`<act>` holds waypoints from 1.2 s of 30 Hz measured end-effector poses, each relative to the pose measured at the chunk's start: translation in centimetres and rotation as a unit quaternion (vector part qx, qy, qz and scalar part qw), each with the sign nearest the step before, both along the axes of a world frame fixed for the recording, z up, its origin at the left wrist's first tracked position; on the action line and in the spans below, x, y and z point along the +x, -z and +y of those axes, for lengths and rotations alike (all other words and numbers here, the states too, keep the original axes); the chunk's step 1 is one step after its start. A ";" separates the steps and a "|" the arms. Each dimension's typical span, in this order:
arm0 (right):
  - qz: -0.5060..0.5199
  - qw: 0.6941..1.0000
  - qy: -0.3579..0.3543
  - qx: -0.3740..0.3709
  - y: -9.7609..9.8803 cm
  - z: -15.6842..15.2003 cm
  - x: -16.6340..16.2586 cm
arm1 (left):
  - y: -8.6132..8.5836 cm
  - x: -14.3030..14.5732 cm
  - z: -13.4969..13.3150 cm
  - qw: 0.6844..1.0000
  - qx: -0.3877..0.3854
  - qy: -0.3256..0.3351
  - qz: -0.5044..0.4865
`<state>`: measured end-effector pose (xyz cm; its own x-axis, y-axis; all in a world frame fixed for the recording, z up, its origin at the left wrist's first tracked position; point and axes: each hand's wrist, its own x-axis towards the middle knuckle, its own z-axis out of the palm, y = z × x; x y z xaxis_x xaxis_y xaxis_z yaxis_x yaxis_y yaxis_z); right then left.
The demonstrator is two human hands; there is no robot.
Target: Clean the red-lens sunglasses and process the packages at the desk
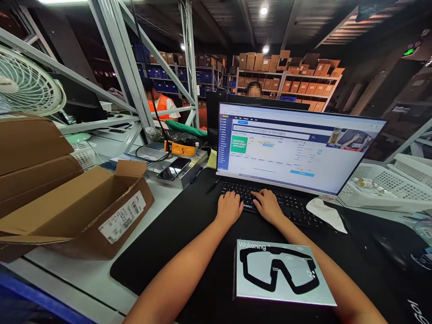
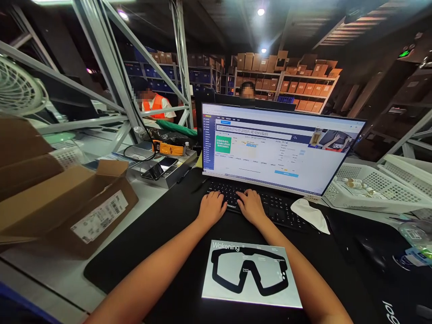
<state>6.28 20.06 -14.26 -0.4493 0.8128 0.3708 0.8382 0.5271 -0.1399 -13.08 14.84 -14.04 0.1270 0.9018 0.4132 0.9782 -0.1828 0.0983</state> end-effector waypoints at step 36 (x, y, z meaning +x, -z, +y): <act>-0.002 0.998 -0.061 0.005 0.4 -1.0 0.0 | 0.8 -1.2 0.5 0.985 0.014 -0.126 -0.113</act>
